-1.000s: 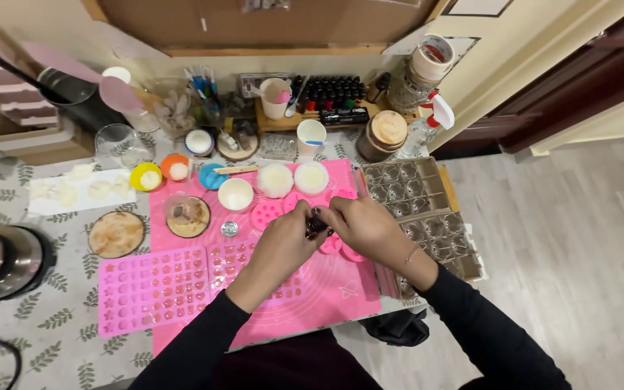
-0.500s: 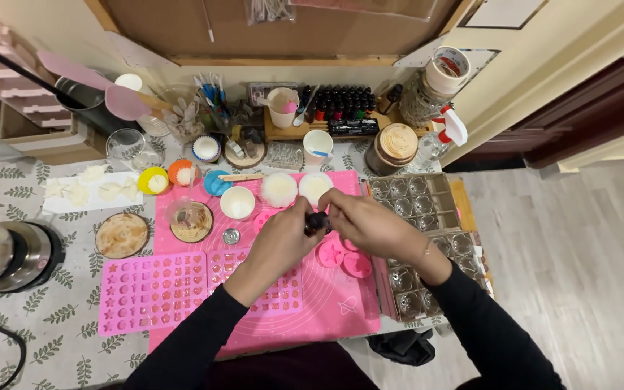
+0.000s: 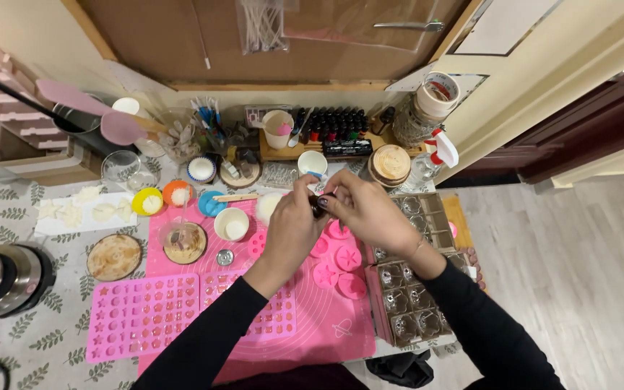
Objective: The person stirs melted wax in a small pot on a hot plate, adds liquid from a small dark bottle into the pot, and stirs again. They wipe drips with a tissue, then use a spoon to ladle the melted wax into pink silicone candle molds on the table.
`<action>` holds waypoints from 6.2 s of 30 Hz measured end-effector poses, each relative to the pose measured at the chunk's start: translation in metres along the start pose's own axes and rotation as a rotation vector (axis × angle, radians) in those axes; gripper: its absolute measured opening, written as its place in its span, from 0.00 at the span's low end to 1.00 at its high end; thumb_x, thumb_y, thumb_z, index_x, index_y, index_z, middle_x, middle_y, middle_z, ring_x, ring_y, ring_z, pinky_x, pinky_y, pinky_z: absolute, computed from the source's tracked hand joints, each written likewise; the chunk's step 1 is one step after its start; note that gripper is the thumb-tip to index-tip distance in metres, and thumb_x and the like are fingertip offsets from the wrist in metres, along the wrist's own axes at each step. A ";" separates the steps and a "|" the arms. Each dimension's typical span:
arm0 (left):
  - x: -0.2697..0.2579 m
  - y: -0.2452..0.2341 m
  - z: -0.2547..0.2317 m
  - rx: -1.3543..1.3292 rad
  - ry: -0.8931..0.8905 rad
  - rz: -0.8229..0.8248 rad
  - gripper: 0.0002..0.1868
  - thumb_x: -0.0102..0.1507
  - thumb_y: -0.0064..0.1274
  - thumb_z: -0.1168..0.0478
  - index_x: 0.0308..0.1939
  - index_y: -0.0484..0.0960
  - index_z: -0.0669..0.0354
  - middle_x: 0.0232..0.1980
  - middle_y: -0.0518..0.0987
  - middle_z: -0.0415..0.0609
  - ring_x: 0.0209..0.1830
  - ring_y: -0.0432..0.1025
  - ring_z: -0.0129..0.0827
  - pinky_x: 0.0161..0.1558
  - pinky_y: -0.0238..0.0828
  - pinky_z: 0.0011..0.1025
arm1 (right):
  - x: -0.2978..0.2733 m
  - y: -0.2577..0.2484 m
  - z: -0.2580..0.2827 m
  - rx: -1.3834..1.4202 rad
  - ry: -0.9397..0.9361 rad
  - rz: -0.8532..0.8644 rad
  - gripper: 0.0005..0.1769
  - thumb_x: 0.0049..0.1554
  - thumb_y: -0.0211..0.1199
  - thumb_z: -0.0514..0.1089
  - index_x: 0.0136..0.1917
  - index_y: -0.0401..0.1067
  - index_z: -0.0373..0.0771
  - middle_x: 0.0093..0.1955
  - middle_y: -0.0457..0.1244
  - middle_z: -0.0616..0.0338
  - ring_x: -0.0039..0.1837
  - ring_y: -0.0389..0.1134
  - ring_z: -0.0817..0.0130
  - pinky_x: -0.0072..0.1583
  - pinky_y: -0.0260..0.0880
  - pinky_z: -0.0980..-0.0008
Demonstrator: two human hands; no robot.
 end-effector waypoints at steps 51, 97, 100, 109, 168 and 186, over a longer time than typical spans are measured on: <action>0.229 0.053 -0.096 -0.669 0.034 0.213 0.16 0.58 0.62 0.57 0.44 0.80 0.65 0.37 0.84 0.46 0.35 0.78 0.29 0.41 0.76 0.30 | 0.080 -0.237 -0.004 0.432 -0.325 -0.170 0.22 0.60 0.67 0.49 0.58 0.77 0.28 0.50 0.72 0.56 0.52 0.72 0.72 0.57 0.73 0.74; -0.242 -0.282 0.077 0.174 -0.681 -0.742 0.16 0.68 0.48 0.66 0.59 0.74 0.67 0.40 0.80 0.49 0.37 0.76 0.27 0.36 0.71 0.27 | 0.078 0.135 -0.011 -0.187 0.009 -0.172 0.15 0.65 0.58 0.48 0.60 0.77 0.40 0.40 0.71 0.46 0.42 0.75 0.59 0.45 0.71 0.60; -0.271 -0.320 0.090 0.272 -0.726 -0.761 0.07 0.74 0.46 0.68 0.53 0.78 0.67 0.40 0.82 0.51 0.37 0.76 0.30 0.40 0.71 0.29 | 0.056 0.210 0.037 0.193 -0.057 -0.003 0.16 0.64 0.54 0.47 0.58 0.75 0.37 0.39 0.70 0.55 0.39 0.72 0.70 0.42 0.72 0.68; -0.309 -0.463 0.162 0.623 -0.643 -0.521 0.26 0.60 0.65 0.58 0.59 0.78 0.63 0.54 0.78 0.56 0.57 0.70 0.48 0.58 0.67 0.42 | 0.028 0.363 0.146 0.417 0.092 0.224 0.18 0.65 0.52 0.48 0.58 0.75 0.36 0.42 0.72 0.59 0.39 0.72 0.73 0.43 0.73 0.72; -0.344 -0.425 0.317 -0.244 -0.899 0.019 0.15 0.61 0.57 0.55 0.39 0.76 0.67 0.32 0.82 0.52 0.31 0.76 0.37 0.38 0.72 0.33 | 0.088 0.449 0.318 0.104 -0.164 -0.108 0.11 0.62 0.56 0.37 0.55 0.76 0.34 0.43 0.68 0.54 0.35 0.66 0.62 0.39 0.65 0.64; -0.337 -0.441 0.310 -0.201 -0.928 0.043 0.15 0.60 0.56 0.55 0.38 0.76 0.66 0.31 0.82 0.52 0.29 0.76 0.39 0.36 0.72 0.34 | 0.089 0.444 0.299 0.061 -0.233 -0.201 0.09 0.64 0.54 0.37 0.54 0.74 0.33 0.42 0.65 0.52 0.40 0.69 0.62 0.45 0.69 0.65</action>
Point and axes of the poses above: each hand's wrist, its own x-axis towards the middle knuckle, its own y-axis out of the palm, z = x × y, the point moved 4 cm from there along x, towards the middle knuckle
